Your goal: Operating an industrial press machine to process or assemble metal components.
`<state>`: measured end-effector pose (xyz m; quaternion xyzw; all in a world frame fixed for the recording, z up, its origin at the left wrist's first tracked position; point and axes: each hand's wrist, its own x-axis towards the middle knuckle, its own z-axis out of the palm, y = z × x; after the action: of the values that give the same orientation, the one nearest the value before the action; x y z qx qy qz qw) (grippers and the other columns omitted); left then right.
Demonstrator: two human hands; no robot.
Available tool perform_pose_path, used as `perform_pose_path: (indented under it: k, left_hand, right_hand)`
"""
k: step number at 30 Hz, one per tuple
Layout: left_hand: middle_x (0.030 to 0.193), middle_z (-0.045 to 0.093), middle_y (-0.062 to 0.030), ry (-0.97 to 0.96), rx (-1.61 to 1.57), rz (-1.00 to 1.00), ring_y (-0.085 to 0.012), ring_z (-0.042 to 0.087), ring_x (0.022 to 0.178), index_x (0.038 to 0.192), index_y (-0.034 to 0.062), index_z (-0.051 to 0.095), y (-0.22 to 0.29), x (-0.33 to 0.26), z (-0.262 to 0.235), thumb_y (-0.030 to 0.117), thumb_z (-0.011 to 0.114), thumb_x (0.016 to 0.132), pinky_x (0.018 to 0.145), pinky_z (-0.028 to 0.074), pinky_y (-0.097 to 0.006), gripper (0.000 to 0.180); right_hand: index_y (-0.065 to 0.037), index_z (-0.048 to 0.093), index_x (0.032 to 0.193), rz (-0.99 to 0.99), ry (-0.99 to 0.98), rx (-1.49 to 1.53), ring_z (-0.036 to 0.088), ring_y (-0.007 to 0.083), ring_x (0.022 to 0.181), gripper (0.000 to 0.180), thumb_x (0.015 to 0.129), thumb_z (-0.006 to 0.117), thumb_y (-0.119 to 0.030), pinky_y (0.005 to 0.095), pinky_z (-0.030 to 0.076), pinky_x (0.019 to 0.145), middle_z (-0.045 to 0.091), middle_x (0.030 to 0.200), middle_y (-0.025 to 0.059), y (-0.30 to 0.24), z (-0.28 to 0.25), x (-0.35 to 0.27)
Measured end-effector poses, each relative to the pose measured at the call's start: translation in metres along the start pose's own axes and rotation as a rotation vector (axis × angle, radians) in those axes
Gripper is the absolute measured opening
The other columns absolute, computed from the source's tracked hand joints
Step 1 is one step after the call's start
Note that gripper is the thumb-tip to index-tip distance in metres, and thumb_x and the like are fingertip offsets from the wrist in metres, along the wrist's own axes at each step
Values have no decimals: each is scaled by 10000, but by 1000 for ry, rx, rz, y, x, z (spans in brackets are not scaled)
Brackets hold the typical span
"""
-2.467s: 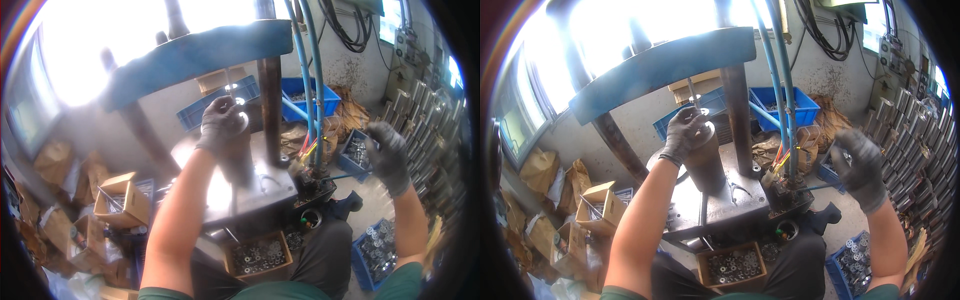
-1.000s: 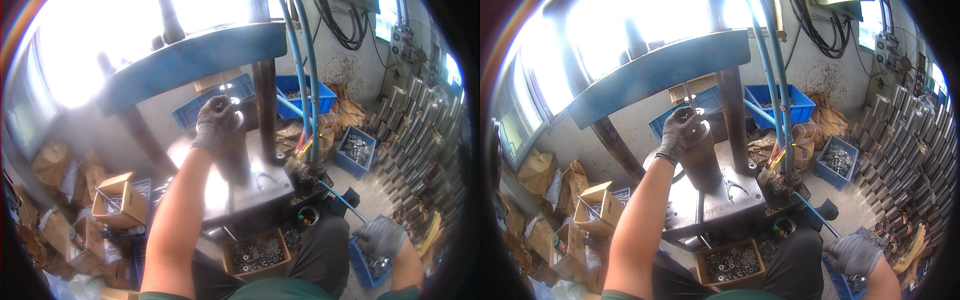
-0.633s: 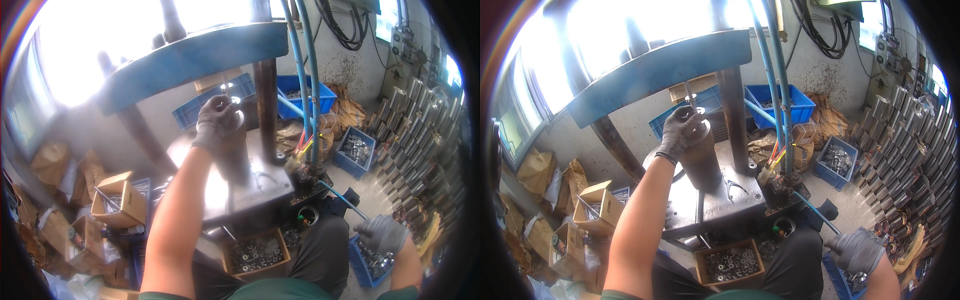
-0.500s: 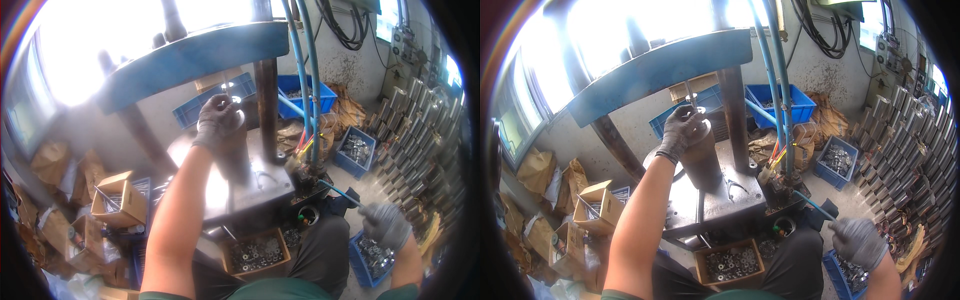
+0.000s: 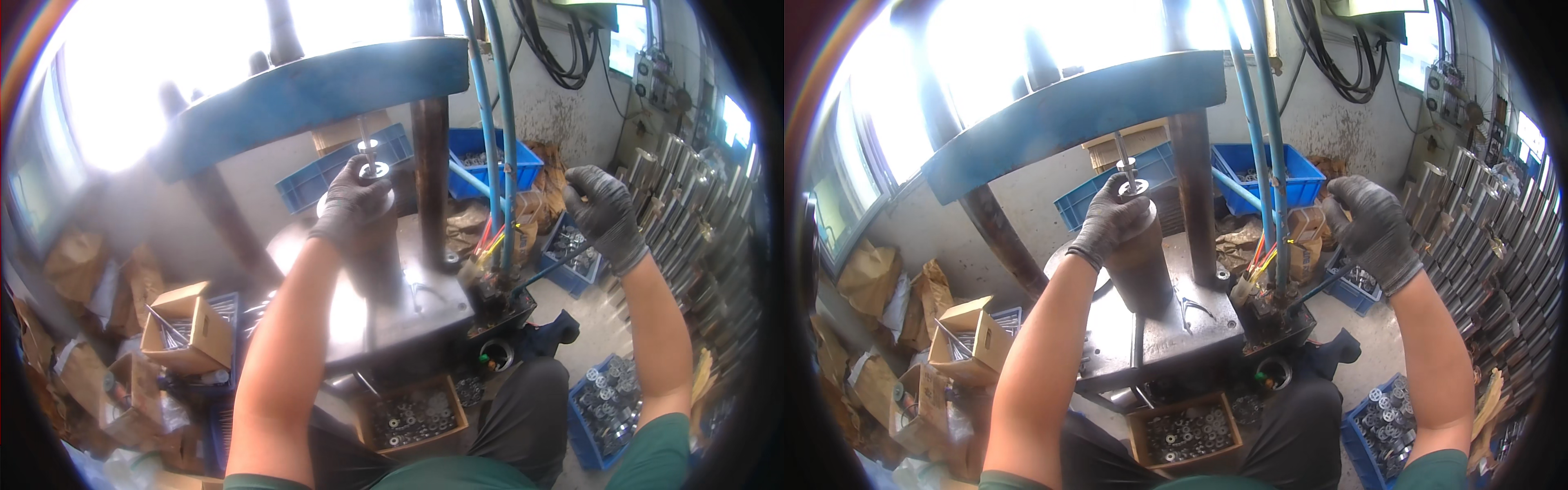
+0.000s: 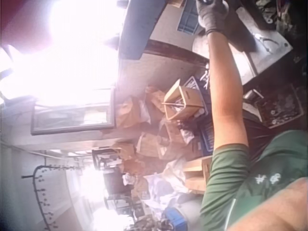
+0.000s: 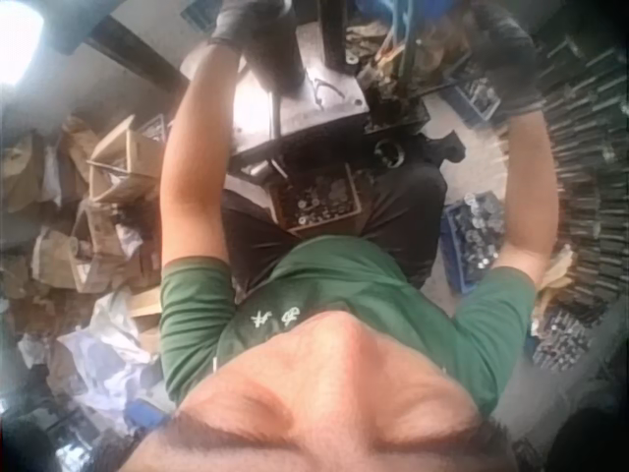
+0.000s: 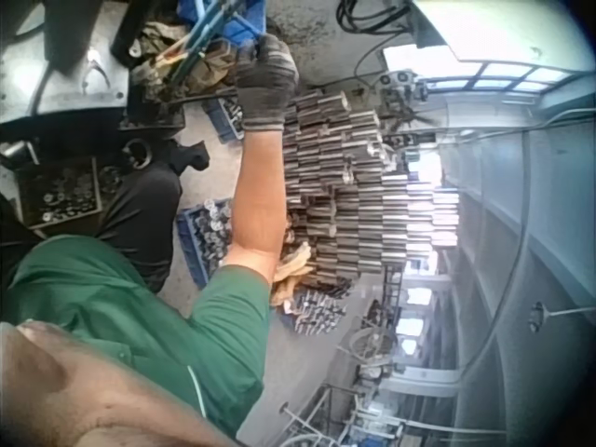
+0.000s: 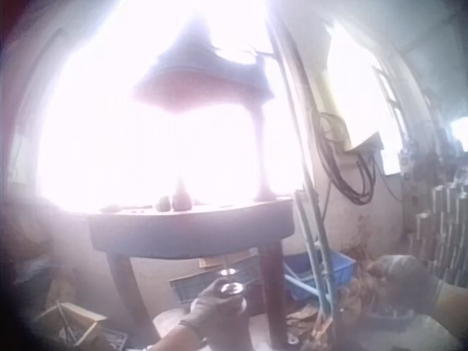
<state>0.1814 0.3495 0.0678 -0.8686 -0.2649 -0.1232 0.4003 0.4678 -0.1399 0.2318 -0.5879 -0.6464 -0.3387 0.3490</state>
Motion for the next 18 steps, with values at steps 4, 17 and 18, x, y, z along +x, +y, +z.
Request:
perform_pose_path:
  k: [4,17,18]
  left_hand:
    - [1098,675,-31,218,-1085,-476,-170,671,1002,1235,95,644,107,10,-190,150,730,925,958,565,-319,327]
    - [1285,632,-170,106,-2155,-410,-286,692,1143,1229,66,633,283,-221,-323,-75,817,816,933,577,-368,474]
    - [1312,631,-182,-7,-2277,-427,-307,693,1170,1256,58,640,292,-228,-338,-39,812,842,969,582,-390,459]
  right_hand:
    - [-16,742,1026,133,-87,-130,751,355,876,155,907,737,-114,435,608,808,752,948,191,29,-30,-46]
    - [-70,676,1207,-116,-250,202,695,317,764,478,770,850,-151,470,572,675,684,897,98,-112,-99,-185]
    - [-59,658,1249,-55,-272,313,690,308,745,510,793,855,-174,454,565,655,679,875,102,-134,-96,-190]
